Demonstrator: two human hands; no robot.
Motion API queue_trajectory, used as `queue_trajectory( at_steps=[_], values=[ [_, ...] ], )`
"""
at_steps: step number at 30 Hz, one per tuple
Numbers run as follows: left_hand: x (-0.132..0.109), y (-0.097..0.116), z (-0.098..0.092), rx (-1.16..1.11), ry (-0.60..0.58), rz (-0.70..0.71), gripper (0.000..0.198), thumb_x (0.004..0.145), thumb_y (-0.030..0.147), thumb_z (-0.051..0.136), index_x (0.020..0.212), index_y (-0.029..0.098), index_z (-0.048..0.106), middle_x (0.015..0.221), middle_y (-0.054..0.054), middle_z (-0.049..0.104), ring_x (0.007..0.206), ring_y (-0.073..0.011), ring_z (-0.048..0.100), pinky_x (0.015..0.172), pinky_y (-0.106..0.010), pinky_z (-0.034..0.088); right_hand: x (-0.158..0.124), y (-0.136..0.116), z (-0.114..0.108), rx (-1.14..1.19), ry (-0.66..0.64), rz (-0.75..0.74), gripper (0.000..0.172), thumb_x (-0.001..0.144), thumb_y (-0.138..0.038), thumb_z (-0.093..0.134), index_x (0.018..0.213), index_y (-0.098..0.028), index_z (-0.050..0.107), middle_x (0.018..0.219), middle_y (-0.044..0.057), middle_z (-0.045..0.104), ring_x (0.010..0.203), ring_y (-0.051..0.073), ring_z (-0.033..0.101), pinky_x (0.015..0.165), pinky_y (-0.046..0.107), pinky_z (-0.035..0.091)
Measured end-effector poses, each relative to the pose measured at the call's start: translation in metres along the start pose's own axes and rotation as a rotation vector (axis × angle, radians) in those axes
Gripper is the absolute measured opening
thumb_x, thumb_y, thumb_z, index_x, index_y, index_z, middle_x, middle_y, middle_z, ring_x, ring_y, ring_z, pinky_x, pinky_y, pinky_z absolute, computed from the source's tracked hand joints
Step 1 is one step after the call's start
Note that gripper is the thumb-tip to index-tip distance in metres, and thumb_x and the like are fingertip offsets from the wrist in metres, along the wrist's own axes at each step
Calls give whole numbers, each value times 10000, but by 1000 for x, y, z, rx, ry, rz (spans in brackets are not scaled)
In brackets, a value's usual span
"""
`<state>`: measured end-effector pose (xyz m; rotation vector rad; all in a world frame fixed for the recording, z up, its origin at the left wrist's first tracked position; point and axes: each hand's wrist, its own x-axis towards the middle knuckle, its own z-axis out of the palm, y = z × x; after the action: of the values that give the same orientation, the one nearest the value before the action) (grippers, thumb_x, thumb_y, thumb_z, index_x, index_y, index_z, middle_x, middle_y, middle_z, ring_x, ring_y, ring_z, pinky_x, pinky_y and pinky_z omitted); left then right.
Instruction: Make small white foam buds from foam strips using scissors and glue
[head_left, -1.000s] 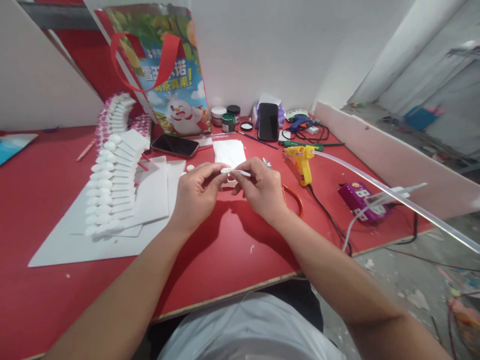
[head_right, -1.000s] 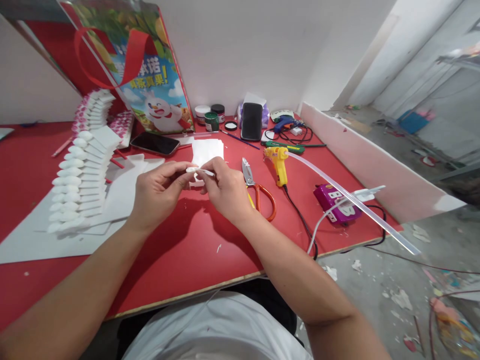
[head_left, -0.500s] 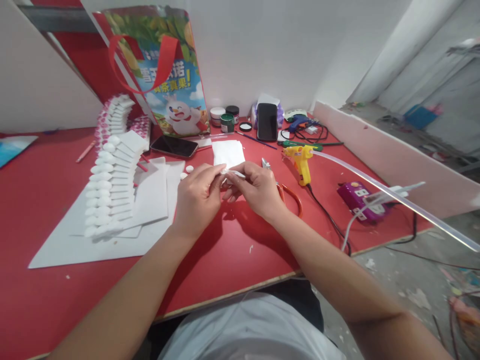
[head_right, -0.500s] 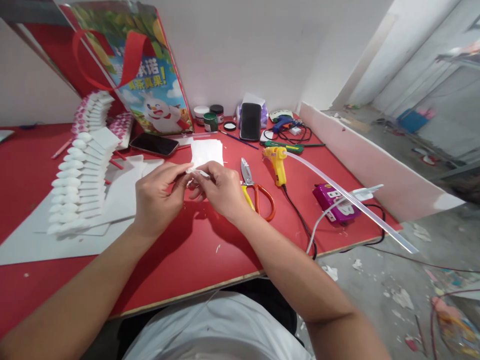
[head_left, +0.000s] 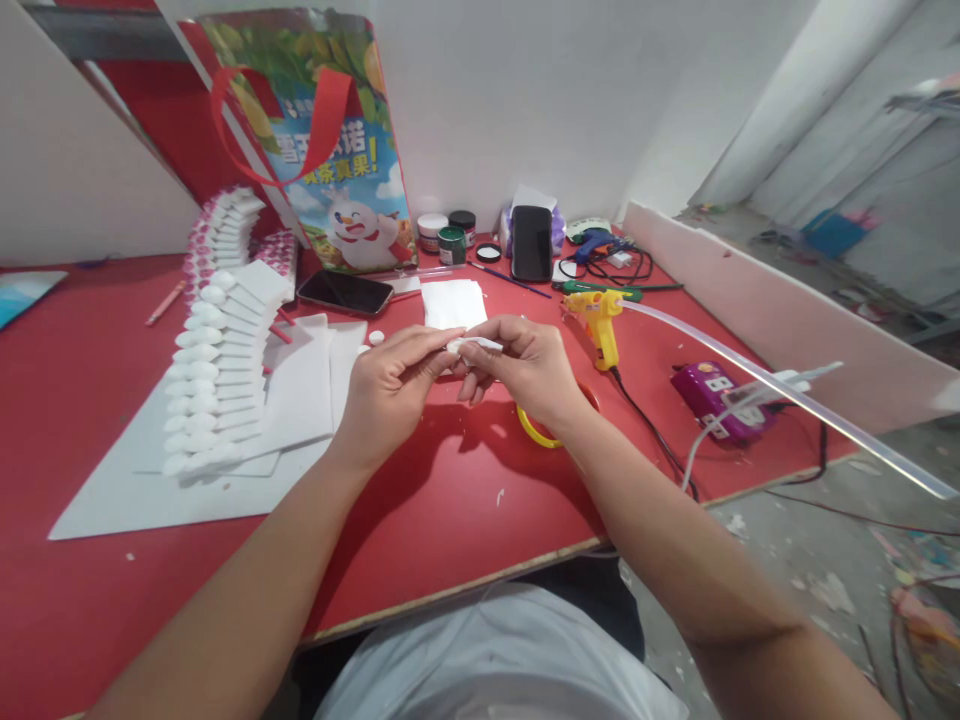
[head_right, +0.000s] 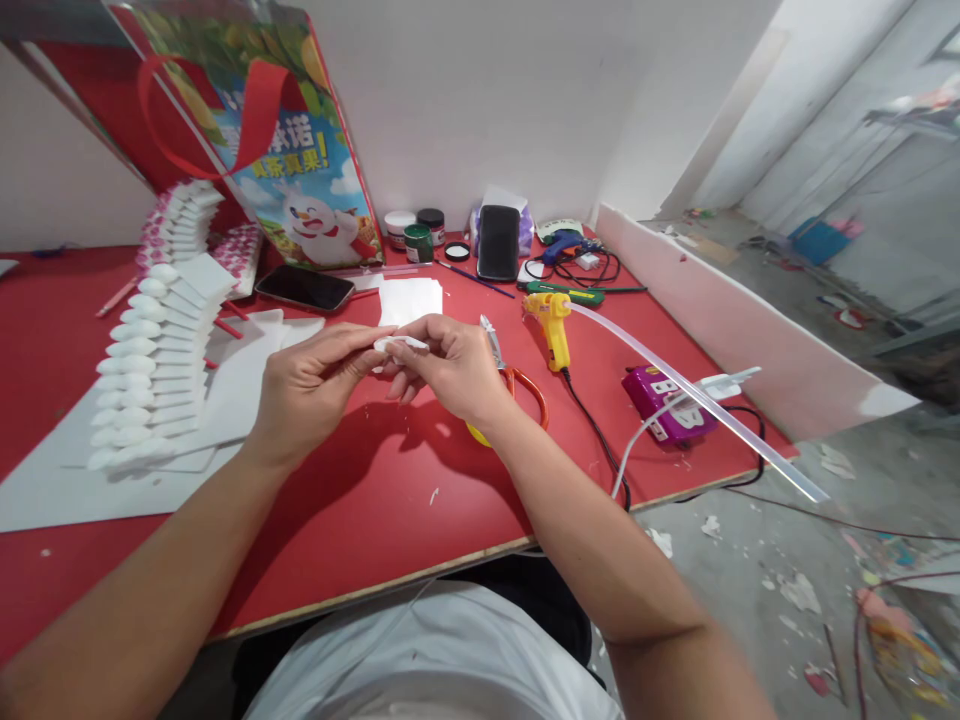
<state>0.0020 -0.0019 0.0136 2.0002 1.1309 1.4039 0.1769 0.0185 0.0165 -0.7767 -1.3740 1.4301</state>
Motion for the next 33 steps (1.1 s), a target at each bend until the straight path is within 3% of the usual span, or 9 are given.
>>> queue_trajectory(
  at_steps=[5,9,11,13,15,18,21,28,33],
  values=[
    [-4,4,8,13,78,-82,229,981,363,632,1073,208,774,1008,-65,776,879,-195,727,828,-306,601,-1,6,2,-131,34,-19,475,813,-604,776,922,-162,641,736,13,715,537,143,686,522,276,597],
    [-1,-5,8,-145,150,-260,274,918,412,706,1054,176,742,901,-53,760,759,-168,698,738,-283,591,-4,8,-4,-665,229,-369,387,904,-491,736,1160,-210,661,1080,81,731,686,124,680,642,268,595],
    [1,-11,6,-245,160,-339,275,882,409,739,1017,169,738,853,-39,745,714,-148,666,711,-275,579,-6,7,-6,-882,202,-547,285,964,-400,682,1203,-245,681,1258,108,688,787,140,693,729,289,601],
    [3,-14,5,-341,151,-391,276,848,403,763,984,165,735,827,-31,731,686,-135,638,695,-276,571,-7,6,-6,-988,120,-649,195,1020,-326,597,1161,-259,713,1297,104,687,887,158,716,811,298,600],
    [4,-13,5,-405,123,-416,282,827,396,773,970,157,733,813,-31,724,682,-135,631,698,-288,574,-7,8,-5,-1021,76,-703,210,1044,-278,548,1153,-255,726,1294,100,706,1013,174,728,886,296,595],
    [3,-9,6,-445,86,-417,301,815,398,787,975,149,730,819,-36,727,703,-145,649,734,-312,591,-5,14,-2,-1034,88,-707,252,1055,-268,518,1198,-231,722,1314,119,709,1158,202,709,944,308,592],
    [2,-6,7,-467,69,-404,332,811,426,807,988,154,733,850,-41,739,712,-150,663,750,-319,601,-3,19,-2,-1038,152,-674,258,1048,-286,534,1213,-214,719,1280,133,724,1158,218,711,956,332,594],
    [2,-4,4,-421,62,-384,361,830,466,800,1013,158,748,882,-54,755,737,-158,679,751,-309,605,-1,18,-2,-987,169,-695,186,1037,-283,568,1103,-187,714,1062,109,752,959,183,717,849,292,563],
    [0,3,7,-285,108,-328,354,846,486,784,995,166,754,875,-56,767,746,-173,697,743,-309,621,-3,16,1,-910,220,-580,158,1017,-302,588,926,-206,675,878,52,731,801,160,663,771,285,523]
  ],
)
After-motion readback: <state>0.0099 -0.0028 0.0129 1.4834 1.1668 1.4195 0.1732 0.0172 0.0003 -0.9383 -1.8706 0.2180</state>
